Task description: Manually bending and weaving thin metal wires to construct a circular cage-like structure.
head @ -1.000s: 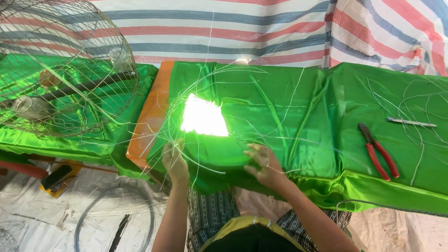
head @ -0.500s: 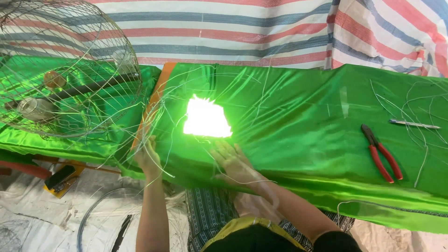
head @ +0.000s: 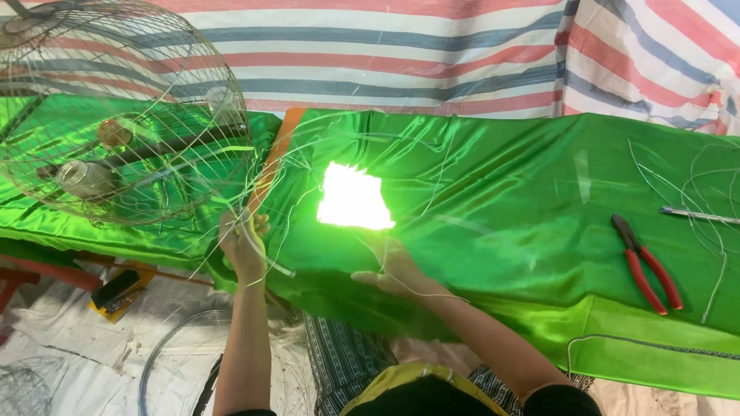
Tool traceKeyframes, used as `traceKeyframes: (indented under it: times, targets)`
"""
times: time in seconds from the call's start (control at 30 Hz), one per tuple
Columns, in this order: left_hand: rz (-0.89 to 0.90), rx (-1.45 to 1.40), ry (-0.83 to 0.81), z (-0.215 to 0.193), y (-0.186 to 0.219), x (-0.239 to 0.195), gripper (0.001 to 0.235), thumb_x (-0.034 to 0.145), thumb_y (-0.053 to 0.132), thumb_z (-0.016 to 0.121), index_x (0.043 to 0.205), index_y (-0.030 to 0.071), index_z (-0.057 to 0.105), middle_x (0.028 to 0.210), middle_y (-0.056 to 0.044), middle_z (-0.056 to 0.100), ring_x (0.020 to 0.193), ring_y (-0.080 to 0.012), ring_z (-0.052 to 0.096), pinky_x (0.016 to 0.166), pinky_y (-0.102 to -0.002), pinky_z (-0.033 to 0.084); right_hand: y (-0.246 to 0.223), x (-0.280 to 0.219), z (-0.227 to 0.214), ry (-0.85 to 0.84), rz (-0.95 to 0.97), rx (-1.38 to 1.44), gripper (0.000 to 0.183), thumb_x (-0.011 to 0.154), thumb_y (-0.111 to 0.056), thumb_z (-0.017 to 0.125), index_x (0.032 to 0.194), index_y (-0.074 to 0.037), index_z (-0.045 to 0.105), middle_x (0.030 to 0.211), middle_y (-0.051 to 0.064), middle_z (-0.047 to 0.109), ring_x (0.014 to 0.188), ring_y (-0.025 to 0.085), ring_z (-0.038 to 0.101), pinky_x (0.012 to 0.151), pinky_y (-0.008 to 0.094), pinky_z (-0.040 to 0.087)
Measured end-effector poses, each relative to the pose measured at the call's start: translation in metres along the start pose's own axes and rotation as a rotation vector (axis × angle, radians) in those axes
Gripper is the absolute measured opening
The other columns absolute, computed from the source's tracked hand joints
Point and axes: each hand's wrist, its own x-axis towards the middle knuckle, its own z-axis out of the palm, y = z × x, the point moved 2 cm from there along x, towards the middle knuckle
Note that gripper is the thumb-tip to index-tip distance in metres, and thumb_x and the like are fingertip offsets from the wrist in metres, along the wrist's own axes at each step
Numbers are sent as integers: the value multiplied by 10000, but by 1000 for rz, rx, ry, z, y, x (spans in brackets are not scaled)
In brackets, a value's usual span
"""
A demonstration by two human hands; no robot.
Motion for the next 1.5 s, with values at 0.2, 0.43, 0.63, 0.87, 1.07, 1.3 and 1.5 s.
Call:
traceKeyframes:
  times: [0.2,0.43,0.63,0.87,1.07,1.3,1.5]
  targets:
    - [128,159,-47,9,28,5,527,897,117,793,1288,-16,465,960,-249,602,801,-335,714,609,-529,593,-6,22,-8,12,111,735,1114,813,-286,858,1656,-243,131,1577,341,238,1203,452,616,1007,548,547]
    - [96,-67,-208,17,28,25,433,1097,325,537,1370,-9,501,739,-143,629,776,-286,758,674,-389,679,-2,63,6,50,212,824,754,998,-399,630,1641,-293,252,1653,246,172,1529,430,240,1108,666,370]
    - [193,-79,-204,35,78,7,350,1076,327,548,1309,73,606,719,-114,641,773,-198,746,712,-287,657,-2,88,-33,227,-158,529,438,1052,-298,622,1481,-222,575,1496,98,562,1432,289,466,1172,507,362]
    - [258,-246,-259,82,82,-12,350,1070,328,578,1317,81,602,698,-80,664,715,-181,741,671,-276,653,3,80,-108,309,-218,656,410,949,-227,780,1327,-235,623,1347,-4,642,1373,154,516,1202,473,293]
    - [63,-417,-352,128,45,-62,369,1022,268,628,1365,144,570,766,-23,689,732,-135,754,691,-261,655,26,43,-158,359,-202,618,336,953,-241,770,1259,-200,639,1380,42,597,1424,205,473,1226,469,256]
    - [-90,-522,-482,141,-31,-101,494,973,297,712,1405,152,523,929,-47,710,813,-123,730,765,-274,607,79,12,-147,382,-118,675,310,896,-161,772,1185,-136,662,1475,126,541,1446,289,446,1244,522,239]
    - [-49,323,-563,122,21,-136,588,977,239,579,1523,162,377,564,6,482,529,-158,450,529,-314,402,105,0,-127,361,-51,748,277,935,-186,750,1171,-132,616,1428,113,562,1361,253,525,1228,537,266]
